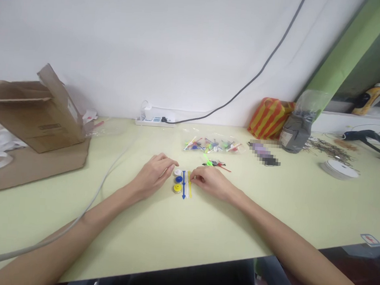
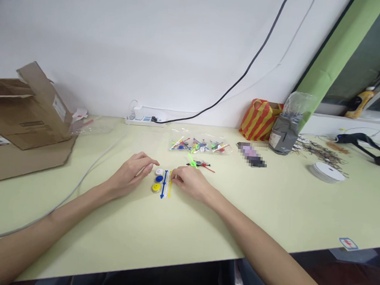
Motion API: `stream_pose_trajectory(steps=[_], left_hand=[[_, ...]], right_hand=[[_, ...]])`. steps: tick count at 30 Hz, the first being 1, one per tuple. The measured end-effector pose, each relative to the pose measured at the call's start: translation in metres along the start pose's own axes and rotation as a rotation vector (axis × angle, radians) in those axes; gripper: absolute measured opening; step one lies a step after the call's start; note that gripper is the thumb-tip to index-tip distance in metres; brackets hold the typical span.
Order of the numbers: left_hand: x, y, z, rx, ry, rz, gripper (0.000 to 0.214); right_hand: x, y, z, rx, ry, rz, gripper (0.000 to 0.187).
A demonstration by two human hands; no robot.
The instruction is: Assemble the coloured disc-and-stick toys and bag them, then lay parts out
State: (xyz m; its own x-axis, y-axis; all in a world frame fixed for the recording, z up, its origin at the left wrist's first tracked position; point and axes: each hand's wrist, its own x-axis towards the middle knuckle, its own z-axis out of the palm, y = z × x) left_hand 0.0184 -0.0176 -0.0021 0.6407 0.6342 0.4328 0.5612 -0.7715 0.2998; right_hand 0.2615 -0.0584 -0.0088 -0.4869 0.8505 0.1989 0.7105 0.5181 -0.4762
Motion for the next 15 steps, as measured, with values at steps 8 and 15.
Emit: stream_pose_trajectory(steps=[8,15], left_hand=[[0.000,0.001,-0.001,0.001,-0.009,0.003,0.035],[-0.001,0.002,0.001,-0.015,0.033,-0.034,0.034]], right_hand=[[0.001,0.012,-0.013,-0.031,0.137,0.092,0.018],[0.001,0.065,-0.034,-0.196,0.302,0.228,0.024]])
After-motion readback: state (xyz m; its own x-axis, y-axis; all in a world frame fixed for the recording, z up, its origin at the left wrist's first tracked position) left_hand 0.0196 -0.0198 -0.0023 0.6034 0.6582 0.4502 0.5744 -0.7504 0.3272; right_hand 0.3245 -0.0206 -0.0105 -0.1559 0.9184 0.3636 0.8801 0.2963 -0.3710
